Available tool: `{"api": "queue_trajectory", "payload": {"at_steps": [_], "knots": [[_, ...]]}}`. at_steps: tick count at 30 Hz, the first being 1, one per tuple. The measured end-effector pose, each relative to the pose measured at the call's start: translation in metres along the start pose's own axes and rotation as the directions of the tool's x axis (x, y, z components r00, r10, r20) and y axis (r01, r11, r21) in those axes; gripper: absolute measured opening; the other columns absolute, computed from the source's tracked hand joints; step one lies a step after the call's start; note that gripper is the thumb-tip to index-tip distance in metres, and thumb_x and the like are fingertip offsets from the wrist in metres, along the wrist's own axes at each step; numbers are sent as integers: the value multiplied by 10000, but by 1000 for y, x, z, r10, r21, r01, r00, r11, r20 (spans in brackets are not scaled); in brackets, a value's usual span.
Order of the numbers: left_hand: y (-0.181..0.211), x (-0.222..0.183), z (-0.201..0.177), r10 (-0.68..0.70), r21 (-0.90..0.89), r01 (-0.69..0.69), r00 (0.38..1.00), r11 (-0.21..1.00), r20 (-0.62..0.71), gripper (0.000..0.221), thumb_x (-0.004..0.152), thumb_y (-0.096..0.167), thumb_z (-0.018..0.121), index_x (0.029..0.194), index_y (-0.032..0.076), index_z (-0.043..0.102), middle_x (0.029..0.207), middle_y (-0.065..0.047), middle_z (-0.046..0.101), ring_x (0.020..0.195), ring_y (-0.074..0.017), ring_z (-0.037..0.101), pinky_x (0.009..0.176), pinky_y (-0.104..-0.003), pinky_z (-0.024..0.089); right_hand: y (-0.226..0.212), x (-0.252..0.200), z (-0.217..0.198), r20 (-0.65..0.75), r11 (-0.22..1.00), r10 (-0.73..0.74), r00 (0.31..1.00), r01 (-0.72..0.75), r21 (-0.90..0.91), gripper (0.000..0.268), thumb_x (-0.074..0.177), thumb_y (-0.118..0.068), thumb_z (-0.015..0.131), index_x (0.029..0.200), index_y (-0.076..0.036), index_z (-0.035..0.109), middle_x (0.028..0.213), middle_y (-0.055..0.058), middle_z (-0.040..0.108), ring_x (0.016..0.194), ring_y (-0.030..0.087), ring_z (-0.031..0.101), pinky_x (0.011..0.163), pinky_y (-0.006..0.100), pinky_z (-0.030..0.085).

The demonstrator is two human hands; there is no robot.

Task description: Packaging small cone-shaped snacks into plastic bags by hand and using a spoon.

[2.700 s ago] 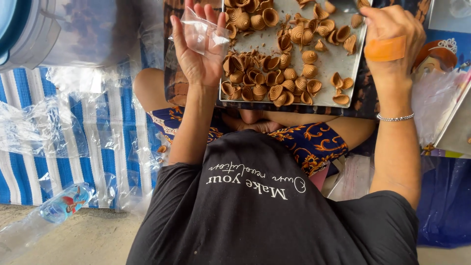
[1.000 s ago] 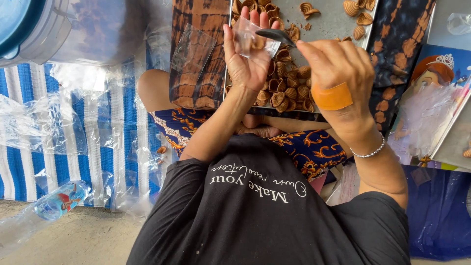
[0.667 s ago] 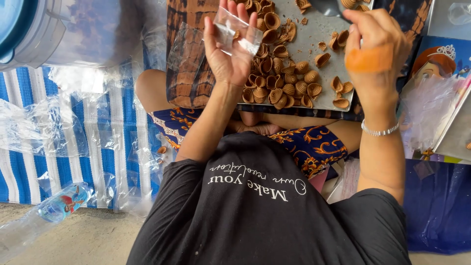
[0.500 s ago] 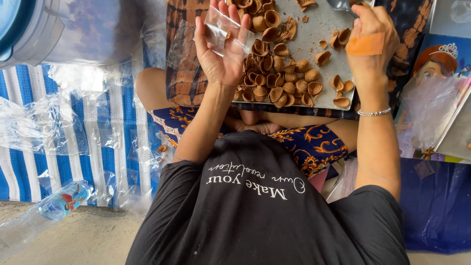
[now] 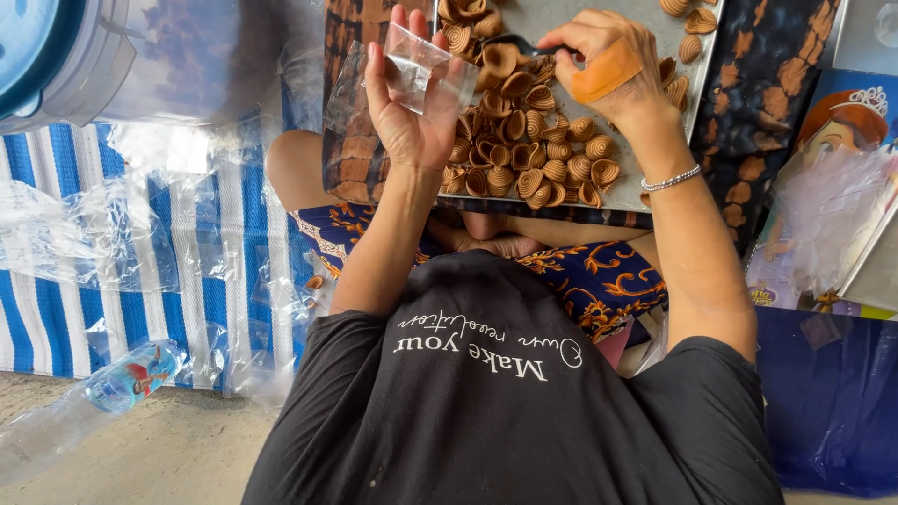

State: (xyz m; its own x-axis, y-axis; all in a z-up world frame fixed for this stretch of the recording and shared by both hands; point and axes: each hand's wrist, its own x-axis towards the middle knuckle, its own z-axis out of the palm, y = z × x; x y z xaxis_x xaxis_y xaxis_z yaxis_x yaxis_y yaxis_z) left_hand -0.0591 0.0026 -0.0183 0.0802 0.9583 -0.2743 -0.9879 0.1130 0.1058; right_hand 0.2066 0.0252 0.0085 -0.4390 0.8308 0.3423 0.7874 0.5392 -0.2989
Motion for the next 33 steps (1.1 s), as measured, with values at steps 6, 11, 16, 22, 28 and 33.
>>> {"api": "queue_trajectory", "payload": {"at_steps": [6, 11, 16, 22, 28, 33], "knots": [[-1, 2, -5, 21, 8, -21, 1000, 1000, 7, 484, 1039, 377, 653, 1467, 159, 592, 1422, -68, 645, 1072, -268, 719, 842, -415, 648, -9, 7, -21, 365, 958, 94, 926, -184, 221, 226, 1002, -139, 619, 1119, -154, 812, 989, 21, 739, 755, 207, 624, 668, 385, 502], [-2, 2, -1, 31, 34, -29, 999, 999, -42, 500, 1018, 387, 663, 1453, 147, 604, 1414, -91, 637, 1073, -271, 721, 830, -429, 654, -12, 1, -44, 368, 916, 121, 922, -247, 317, 227, 1000, -72, 625, 1131, -63, 810, 1072, 88, 758, 847, 187, 655, 678, 325, 500], [-14, 3, 6, 31, -13, -31, 999, 999, -28, 607, 961, 411, 731, 1478, 141, 563, 1367, -104, 632, 1098, -267, 669, 872, -437, 646, -27, -8, -92, 324, 948, 152, 934, -231, 221, 230, 1030, -71, 640, 1167, -85, 825, 1004, 76, 751, 749, 161, 611, 627, 301, 464], [-39, 5, 4, 57, 42, -58, 998, 997, 24, 625, 953, 437, 744, 1482, 156, 565, 1382, -118, 609, 1134, -268, 601, 909, -407, 571, -67, -6, -130, 262, 962, 142, 955, -195, 191, 227, 1023, -60, 647, 1157, -73, 830, 977, 78, 736, 786, 185, 632, 699, 310, 466], [-60, -12, 14, 108, 41, -120, 969, 992, 224, 586, 1067, 404, 664, 1558, 143, 479, 1410, -144, 612, 1209, -300, 615, 962, -478, 550, -96, 3, -118, 268, 970, 192, 944, -224, 92, 239, 1019, -133, 617, 1168, -139, 804, 998, 42, 734, 812, 237, 662, 684, 401, 487], [-54, -24, 14, -9, 54, -18, 887, 998, 461, 640, 1140, 527, 540, 1624, 126, 421, 1591, -141, 513, 1450, -308, 492, 1247, -485, 358, -101, 1, -128, 181, 973, 210, 961, -223, 55, 231, 1043, -96, 638, 1187, -122, 816, 1020, 40, 741, 668, 204, 622, 620, 378, 459]]}}
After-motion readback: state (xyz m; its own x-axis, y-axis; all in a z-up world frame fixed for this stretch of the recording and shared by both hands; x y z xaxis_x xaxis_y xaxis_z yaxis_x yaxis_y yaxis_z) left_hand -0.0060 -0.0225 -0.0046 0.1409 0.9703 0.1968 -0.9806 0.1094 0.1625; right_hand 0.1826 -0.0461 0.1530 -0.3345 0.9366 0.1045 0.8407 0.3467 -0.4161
